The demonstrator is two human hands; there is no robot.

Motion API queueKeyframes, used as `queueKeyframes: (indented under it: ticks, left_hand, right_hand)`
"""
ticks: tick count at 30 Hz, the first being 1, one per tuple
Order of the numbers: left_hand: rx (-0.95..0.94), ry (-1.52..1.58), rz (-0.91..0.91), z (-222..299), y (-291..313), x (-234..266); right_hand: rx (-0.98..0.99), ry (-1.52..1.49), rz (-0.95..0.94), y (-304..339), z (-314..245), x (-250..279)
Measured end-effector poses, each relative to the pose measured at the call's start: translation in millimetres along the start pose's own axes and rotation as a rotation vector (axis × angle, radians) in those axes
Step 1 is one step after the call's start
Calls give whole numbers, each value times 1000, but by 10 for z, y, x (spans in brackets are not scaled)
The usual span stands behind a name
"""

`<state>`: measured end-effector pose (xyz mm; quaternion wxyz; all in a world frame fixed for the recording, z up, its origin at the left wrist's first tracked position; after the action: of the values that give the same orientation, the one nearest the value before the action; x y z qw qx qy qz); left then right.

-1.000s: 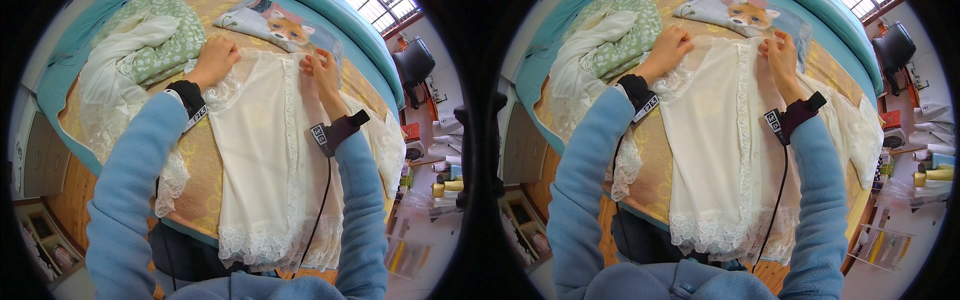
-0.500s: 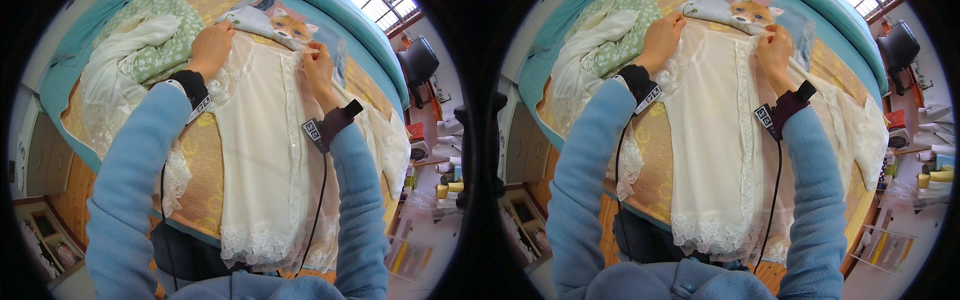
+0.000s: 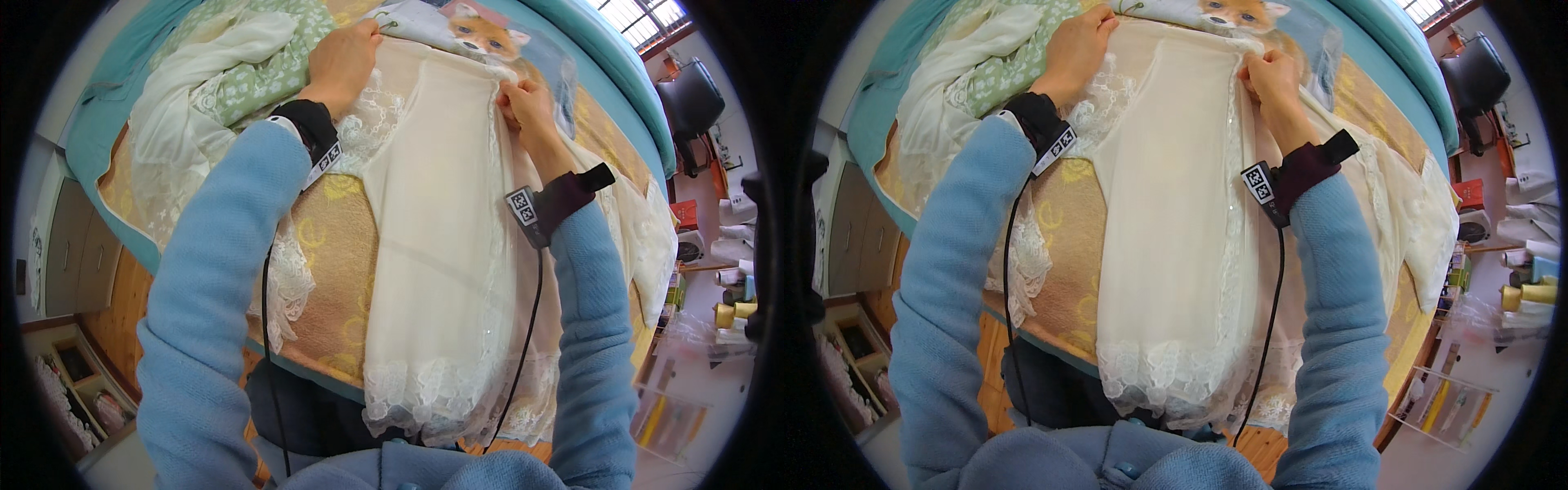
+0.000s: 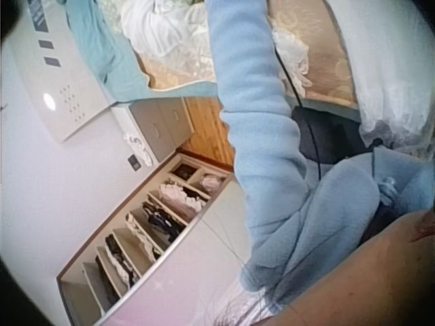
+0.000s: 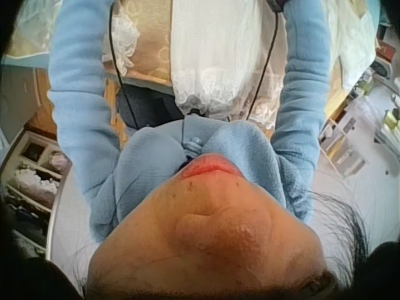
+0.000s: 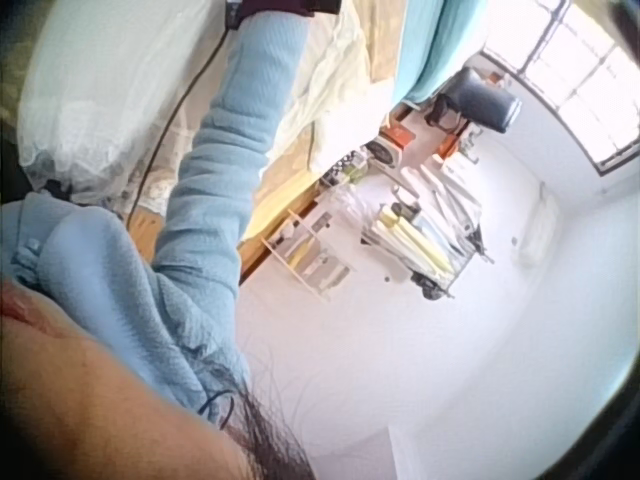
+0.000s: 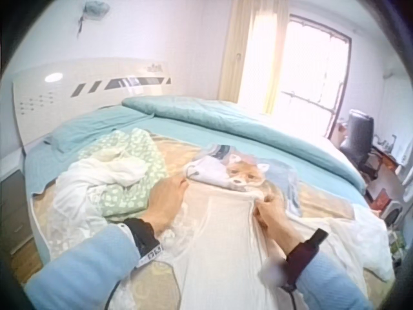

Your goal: The person removes a white lace garment from a plastic bag and places it on a bed. They then unfold the garment, smooth it out, and fold it neatly on the bed.

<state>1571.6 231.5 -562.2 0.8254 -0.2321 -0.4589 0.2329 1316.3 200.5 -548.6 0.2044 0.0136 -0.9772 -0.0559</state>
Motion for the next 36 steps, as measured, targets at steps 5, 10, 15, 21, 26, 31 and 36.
queueKeyframes:
  ticks: [5,10,15,21,26,31,36]
  left_hand:
    - [-111,-51,-48,-81,-17,-136]
    - [-279,161,86,20,292,367]
    - [-18,224,-179,239,1179,1360]
    - [405,428,-563,1037,2916,2058]
    - [545,578,-469,1489,3771,1981]
    - [412,491,-504,1552,3989,1855]
    - [904,1040,-558,1653,4034,1856]
  right_hand:
    - [144,-68,-13,-56,96,-93]
    - [232,-163,-214,124,175,241]
    - [299,19,-326,920,179,950]
    - [-190,245,-529,2509,392,1397]
    - [-243,196,-451,3294,569,1372]
    - [-209,248,-405,3721,618,1268]
    - [-35,469,-277,3953,724,1166]
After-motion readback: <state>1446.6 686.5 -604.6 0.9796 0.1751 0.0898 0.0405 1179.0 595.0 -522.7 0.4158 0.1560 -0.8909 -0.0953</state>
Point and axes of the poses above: each hand's wrist, its own y-axis away from the middle knuckle, its own x-axis out of the back of the hand, z = x × y, the point moved 2 cm from there along -y, towards the middle knuckle, and after that the axes turned 3 degrees about y, right-handed, at the moved point
